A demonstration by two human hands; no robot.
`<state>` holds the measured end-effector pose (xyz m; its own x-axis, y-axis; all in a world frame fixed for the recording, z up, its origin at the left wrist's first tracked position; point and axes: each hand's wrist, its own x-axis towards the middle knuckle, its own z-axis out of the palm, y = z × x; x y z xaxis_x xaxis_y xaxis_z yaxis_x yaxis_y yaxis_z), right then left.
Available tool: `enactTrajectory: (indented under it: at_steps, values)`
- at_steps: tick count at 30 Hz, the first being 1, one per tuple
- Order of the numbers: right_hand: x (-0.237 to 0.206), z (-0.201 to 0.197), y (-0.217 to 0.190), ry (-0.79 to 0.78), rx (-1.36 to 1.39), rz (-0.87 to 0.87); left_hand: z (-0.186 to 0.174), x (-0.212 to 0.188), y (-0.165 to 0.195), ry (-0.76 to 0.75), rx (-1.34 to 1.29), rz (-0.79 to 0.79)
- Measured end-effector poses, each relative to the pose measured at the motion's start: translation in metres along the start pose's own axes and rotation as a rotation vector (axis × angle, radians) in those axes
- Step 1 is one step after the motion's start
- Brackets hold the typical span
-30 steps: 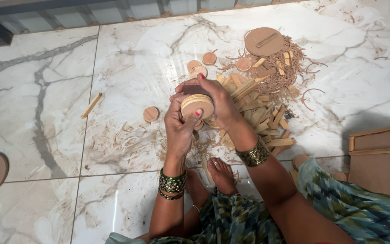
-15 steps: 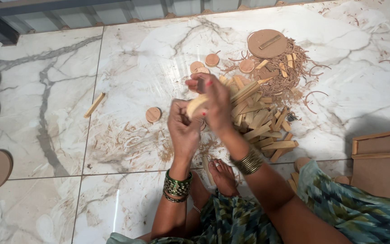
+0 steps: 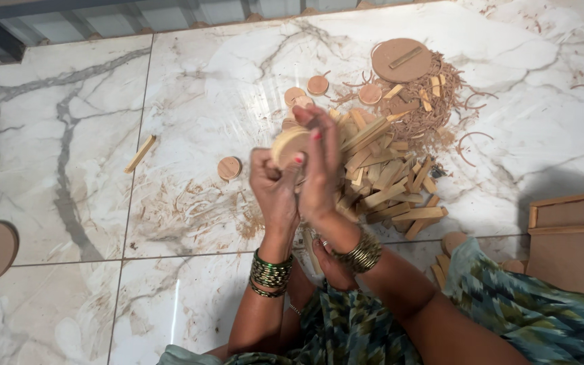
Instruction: The person sits on the floor and sands small wooden discs and wooden sticks by hand using a sanding block, working on one piece at a time and setting sanded pieces onto a pile on the floor.
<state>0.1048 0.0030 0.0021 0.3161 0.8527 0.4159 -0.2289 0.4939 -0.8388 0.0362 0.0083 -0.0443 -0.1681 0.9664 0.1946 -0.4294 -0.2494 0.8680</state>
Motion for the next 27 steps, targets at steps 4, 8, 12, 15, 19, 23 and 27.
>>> enactTrajectory:
  at_steps: [4, 8, 12, 15, 19, 23, 27]
  values:
    - [0.029, -0.038, 0.009, -0.167, 0.385, 0.299, -0.017, 0.004, -0.003, -0.286, -0.269, -0.189]
    - [0.048, -0.068, 0.008, -0.043, 0.287, 0.255, -0.042, 0.028, -0.037, -0.1, 0.241, 0.043]
    - [0.051, -0.077, -0.01, 0.007, 0.269, 0.215, -0.087, 0.045, -0.092, 0.1, 0.571, 0.083]
    - [0.05, -0.077, -0.017, 0.015, 0.356, 0.229, -0.115, 0.036, -0.13, 0.146, 0.925, -0.111]
    - [0.049, -0.078, -0.01, 0.003, 0.357, 0.249, -0.12, 0.028, -0.155, 0.246, 0.868, -0.249]
    - [0.046, -0.078, -0.001, -0.005, 0.343, 0.283, -0.1, 0.022, -0.167, 0.218, 0.837, -0.222]
    - [0.044, -0.078, 0.0, 0.013, 0.34, 0.31, -0.091, 0.026, -0.171, 0.243, 0.785, -0.18]
